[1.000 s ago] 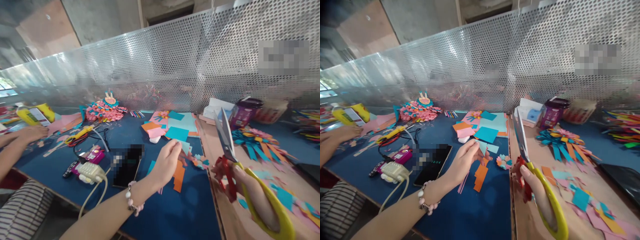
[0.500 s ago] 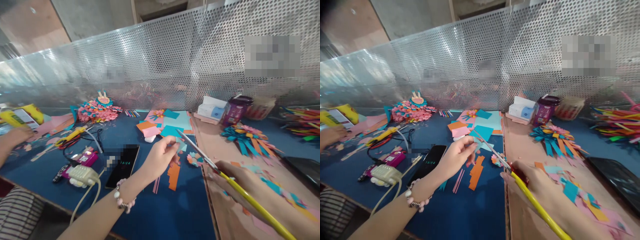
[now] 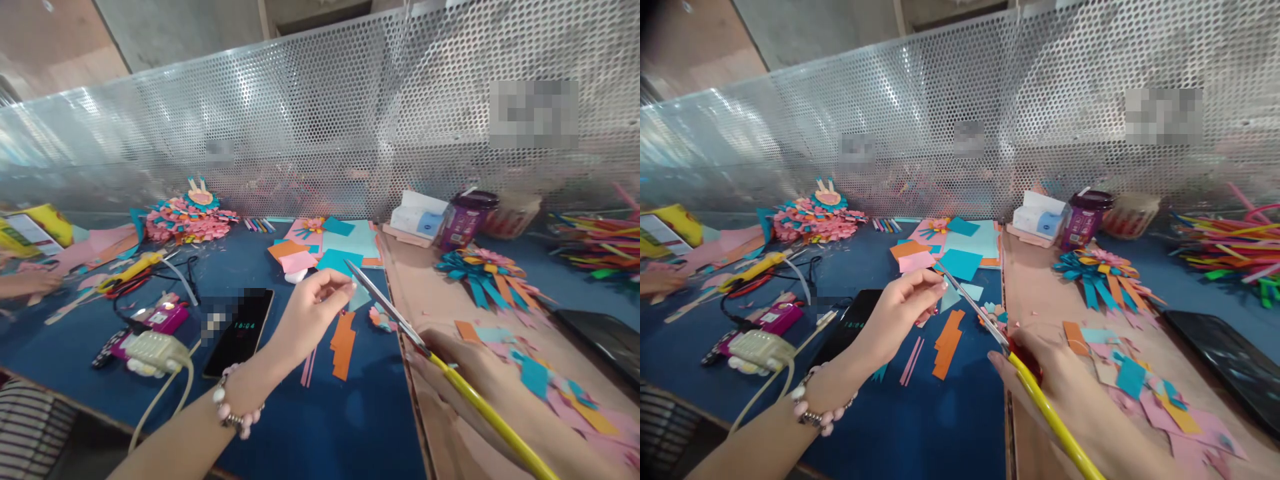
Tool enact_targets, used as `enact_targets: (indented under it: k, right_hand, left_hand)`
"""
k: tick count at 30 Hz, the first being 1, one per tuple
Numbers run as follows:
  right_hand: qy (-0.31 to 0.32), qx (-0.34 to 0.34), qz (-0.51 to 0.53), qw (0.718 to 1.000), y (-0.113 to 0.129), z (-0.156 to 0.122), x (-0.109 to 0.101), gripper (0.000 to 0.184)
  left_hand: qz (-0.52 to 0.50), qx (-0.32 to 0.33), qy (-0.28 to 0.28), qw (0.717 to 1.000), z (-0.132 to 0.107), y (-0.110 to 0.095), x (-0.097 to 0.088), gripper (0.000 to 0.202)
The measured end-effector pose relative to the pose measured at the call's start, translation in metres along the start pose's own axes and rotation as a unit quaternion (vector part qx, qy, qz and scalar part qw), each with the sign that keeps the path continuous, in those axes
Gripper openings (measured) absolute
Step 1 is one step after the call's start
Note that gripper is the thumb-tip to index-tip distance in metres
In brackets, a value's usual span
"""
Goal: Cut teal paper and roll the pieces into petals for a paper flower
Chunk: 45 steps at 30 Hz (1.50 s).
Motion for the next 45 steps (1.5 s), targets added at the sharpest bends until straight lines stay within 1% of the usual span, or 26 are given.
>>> enact_targets:
  k: [4, 7, 9, 12, 15, 19, 25, 30, 33, 37, 40, 45]
  right_hand:
    - [0.007, -0.002, -0.013, 1.0, -0.001, 0.0, 0.003, 0.037]
    - [0.005, 0.004, -0.019, 1.0, -0.004, -0.002, 0.005, 0.037]
    - [0.004, 0.002, -0.029, 1.0, -0.004, -0.003, 0.007, 0.035]
    - [0.014, -0.008, -0.039, 0.999, -0.002, -0.005, 0.01, 0.037]
    - [0.012, -0.012, -0.016, 1.0, 0.002, -0.005, 0.007, 0.038]
    - [-0.004, -0.014, 0.006, 1.0, 0.007, -0.005, 0.003, 0.038]
    - [-0.024, -0.015, 0.028, 0.999, 0.006, -0.006, 0.003, 0.037]
    - [0.0, -0.013, 0.003, 1.0, 0.007, -0.007, 0.008, 0.04]
    - [0.008, -0.009, -0.018, 1.0, 0.006, -0.006, 0.009, 0.041]
    - [0.014, -0.028, -0.045, 0.998, 0.008, -0.006, 0.01, 0.04]
    - [0.009, -0.031, -0.048, 0.998, 0.009, -0.006, 0.01, 0.041]
    - [-0.022, -0.026, -0.038, 0.999, 0.01, -0.006, 0.007, 0.037]
  left_hand:
    - [-0.015, -0.005, -0.019, 1.0, -0.001, 0.002, -0.002, 0.017]
    - [-0.03, 0.003, -0.04, 0.999, -0.002, -0.001, -0.005, 0.015]
    - [-0.047, 0.002, -0.041, 0.998, -0.003, -0.001, -0.005, 0.014]
    - [-0.086, -0.023, -0.041, 0.995, -0.004, 0.003, -0.004, 0.014]
    - [-0.106, -0.052, -0.049, 0.992, -0.005, 0.008, -0.004, 0.014]
    - [-0.132, -0.078, -0.048, 0.987, -0.007, 0.015, -0.001, 0.014]
    - [-0.194, -0.086, -0.05, 0.976, -0.008, 0.019, 0.002, 0.016]
    - [-0.232, -0.093, -0.02, 0.968, -0.009, 0.019, 0.009, 0.014]
    - [-0.244, -0.087, -0.019, 0.966, -0.009, 0.016, 0.01, 0.012]
    - [-0.258, -0.082, -0.013, 0.963, -0.009, 0.016, 0.011, 0.009]
    - [-0.254, -0.083, -0.02, 0.963, -0.009, 0.017, 0.01, 0.008]
    - [-0.26, -0.096, -0.042, 0.96, -0.009, 0.02, 0.007, 0.009]
Point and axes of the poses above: each hand's wrist, its own z-axis towards the middle knuckle, its own x-axis out of the palm, y = z × x, the point moved 10 cm from there along z, towards the middle knuckle, and after that the axes turned 2 degrees about -z, right-handed, at the moved point
